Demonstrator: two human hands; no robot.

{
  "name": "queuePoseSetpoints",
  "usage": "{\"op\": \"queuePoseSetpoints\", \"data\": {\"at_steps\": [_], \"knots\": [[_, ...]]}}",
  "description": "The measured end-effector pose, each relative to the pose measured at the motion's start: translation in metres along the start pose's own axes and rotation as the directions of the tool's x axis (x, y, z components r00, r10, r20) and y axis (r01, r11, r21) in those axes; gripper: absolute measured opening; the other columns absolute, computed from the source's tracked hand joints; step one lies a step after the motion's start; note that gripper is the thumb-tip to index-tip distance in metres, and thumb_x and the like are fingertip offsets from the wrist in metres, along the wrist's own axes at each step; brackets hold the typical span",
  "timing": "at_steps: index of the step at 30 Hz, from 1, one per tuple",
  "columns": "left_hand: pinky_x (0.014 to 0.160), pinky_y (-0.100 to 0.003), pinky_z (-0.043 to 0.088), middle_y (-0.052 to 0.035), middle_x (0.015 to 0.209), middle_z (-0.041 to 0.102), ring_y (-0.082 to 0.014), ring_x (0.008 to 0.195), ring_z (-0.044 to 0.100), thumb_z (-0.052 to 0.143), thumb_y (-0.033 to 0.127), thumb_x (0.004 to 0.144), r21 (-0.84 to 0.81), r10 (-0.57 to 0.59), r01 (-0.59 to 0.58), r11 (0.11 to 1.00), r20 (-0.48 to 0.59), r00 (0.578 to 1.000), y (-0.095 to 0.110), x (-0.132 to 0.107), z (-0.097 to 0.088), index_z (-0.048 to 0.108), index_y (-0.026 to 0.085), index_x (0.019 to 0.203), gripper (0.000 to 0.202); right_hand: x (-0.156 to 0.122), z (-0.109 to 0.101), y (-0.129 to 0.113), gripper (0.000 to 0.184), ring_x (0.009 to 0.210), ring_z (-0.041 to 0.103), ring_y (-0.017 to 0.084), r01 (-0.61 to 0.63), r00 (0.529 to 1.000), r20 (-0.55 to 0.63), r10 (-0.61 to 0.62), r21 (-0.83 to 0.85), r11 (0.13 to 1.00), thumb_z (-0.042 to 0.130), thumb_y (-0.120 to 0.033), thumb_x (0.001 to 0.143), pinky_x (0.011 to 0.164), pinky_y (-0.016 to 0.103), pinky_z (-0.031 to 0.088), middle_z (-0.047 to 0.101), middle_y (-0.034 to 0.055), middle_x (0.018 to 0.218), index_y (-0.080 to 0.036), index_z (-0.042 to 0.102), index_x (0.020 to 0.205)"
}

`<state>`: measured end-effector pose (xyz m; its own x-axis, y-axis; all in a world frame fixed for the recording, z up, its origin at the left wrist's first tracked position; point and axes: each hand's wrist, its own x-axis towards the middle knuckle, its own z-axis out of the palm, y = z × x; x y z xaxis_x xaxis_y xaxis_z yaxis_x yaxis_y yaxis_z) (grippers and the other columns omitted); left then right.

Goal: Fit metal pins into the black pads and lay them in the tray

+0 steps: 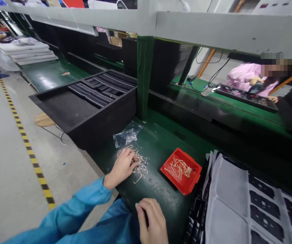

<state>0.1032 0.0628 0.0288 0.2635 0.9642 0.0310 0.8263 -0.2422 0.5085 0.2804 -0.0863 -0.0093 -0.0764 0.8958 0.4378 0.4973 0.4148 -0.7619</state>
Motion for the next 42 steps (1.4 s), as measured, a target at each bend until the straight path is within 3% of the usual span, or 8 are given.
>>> {"op": "queuePoseSetpoints", "data": {"at_steps": [3, 6, 13, 17, 20, 25, 34, 42], "knots": [[0.099, -0.048, 0.049, -0.0123, 0.116, 0.063, -0.0290, 0.112, 0.057, 0.063, 0.018, 0.099, -0.008, -0.072, 0.071, 0.997, -0.088, 0.994, 0.010, -0.016, 0.025, 0.064, 0.016, 0.097, 0.004, 0.007, 0.001, -0.006, 0.018, 0.071, 0.068, 0.016, 0.034, 0.996, 0.082, -0.033, -0.008, 0.999, 0.051, -0.017, 0.103, 0.068, 0.028, 0.053, 0.070, 0.0006, 0.080, -0.024, 0.064, 0.091], [0.101, -0.048, 0.049, -0.0092, 0.120, 0.065, -0.0275, 0.115, 0.059, 0.066, 0.022, 0.099, -0.051, -0.066, 0.062, 0.997, -0.094, 0.993, 0.020, 0.002, 0.040, 0.066, 0.016, 0.101, 0.007, 0.011, -0.005, -0.010, 0.020, 0.068, 0.068, 0.016, 0.061, 0.992, 0.113, -0.058, -0.024, 0.998, 0.050, -0.020, 0.104, 0.066, 0.027, 0.052, 0.070, -0.0003, 0.078, -0.024, 0.064, 0.089], [0.098, -0.047, 0.055, -0.0077, 0.116, 0.068, -0.0243, 0.109, 0.065, 0.066, 0.033, 0.101, -0.357, -0.134, 0.087, 0.930, -0.109, 0.985, 0.022, 0.020, 0.038, 0.068, 0.015, 0.106, 0.019, 0.018, -0.028, -0.012, 0.018, 0.073, 0.070, 0.013, -0.024, 1.000, 0.019, 0.024, -0.019, 1.000, 0.054, -0.020, 0.104, 0.070, 0.022, 0.056, 0.071, -0.0004, 0.082, -0.023, 0.066, 0.091], [0.083, -0.039, 0.060, -0.0052, 0.103, 0.071, -0.0188, 0.088, 0.070, 0.061, 0.037, 0.105, -0.638, -0.223, 0.136, 0.758, -0.058, 0.973, 0.020, 0.018, 0.033, 0.067, 0.015, 0.112, 0.024, 0.046, -0.021, -0.008, 0.017, 0.074, 0.069, 0.013, -0.166, 0.985, -0.047, 0.166, 0.014, 0.986, 0.055, -0.024, 0.105, 0.069, 0.020, 0.055, 0.069, 0.0002, 0.082, -0.022, 0.064, 0.091], [0.083, -0.038, 0.061, -0.0060, 0.106, 0.072, -0.0190, 0.090, 0.071, 0.063, 0.037, 0.104, -0.789, -0.258, 0.162, 0.592, 0.005, 0.966, 0.018, 0.015, 0.029, 0.068, 0.015, 0.116, 0.026, 0.072, -0.006, -0.002, 0.021, 0.073, 0.067, 0.013, -0.226, 0.973, -0.032, 0.228, 0.058, 0.972, 0.057, -0.030, 0.104, 0.066, 0.021, 0.054, 0.069, 0.0006, 0.081, -0.021, 0.067, 0.089], [0.083, -0.038, 0.061, -0.0030, 0.094, 0.073, -0.0181, 0.085, 0.072, 0.068, 0.032, 0.101, -0.921, -0.284, 0.212, 0.328, 0.117, 0.952, 0.016, 0.009, 0.023, 0.069, 0.013, 0.103, 0.019, 0.095, 0.017, 0.006, 0.024, 0.078, 0.068, 0.015, -0.283, 0.959, 0.006, 0.284, 0.123, 0.951, 0.057, -0.037, 0.103, 0.067, 0.023, 0.053, 0.072, 0.0033, 0.088, -0.020, 0.071, 0.094], [0.094, -0.043, 0.060, -0.0076, 0.118, 0.073, -0.0221, 0.107, 0.071, 0.072, 0.023, 0.097, -0.959, -0.327, 0.280, -0.041, 0.278, 0.903, 0.008, 0.009, 0.024, 0.071, 0.012, 0.101, 0.011, 0.102, 0.037, 0.010, 0.026, 0.067, 0.061, 0.015, -0.447, 0.891, 0.018, 0.453, 0.206, 0.871, 0.061, -0.041, 0.098, 0.063, 0.026, 0.050, 0.070, 0.0039, 0.082, -0.020, 0.076, 0.099], [0.079, -0.034, 0.062, -0.0057, 0.108, 0.072, -0.0177, 0.091, 0.071, 0.070, 0.023, 0.099, -0.900, -0.332, 0.367, -0.235, 0.429, 0.840, 0.008, 0.002, 0.024, 0.069, 0.012, 0.106, 0.013, 0.105, 0.055, 0.014, 0.030, 0.069, 0.071, 0.017, -0.496, 0.858, 0.084, 0.506, 0.387, 0.777, 0.061, -0.044, 0.097, 0.065, 0.027, 0.057, 0.077, 0.0053, 0.082, -0.018, 0.075, 0.102]]}}
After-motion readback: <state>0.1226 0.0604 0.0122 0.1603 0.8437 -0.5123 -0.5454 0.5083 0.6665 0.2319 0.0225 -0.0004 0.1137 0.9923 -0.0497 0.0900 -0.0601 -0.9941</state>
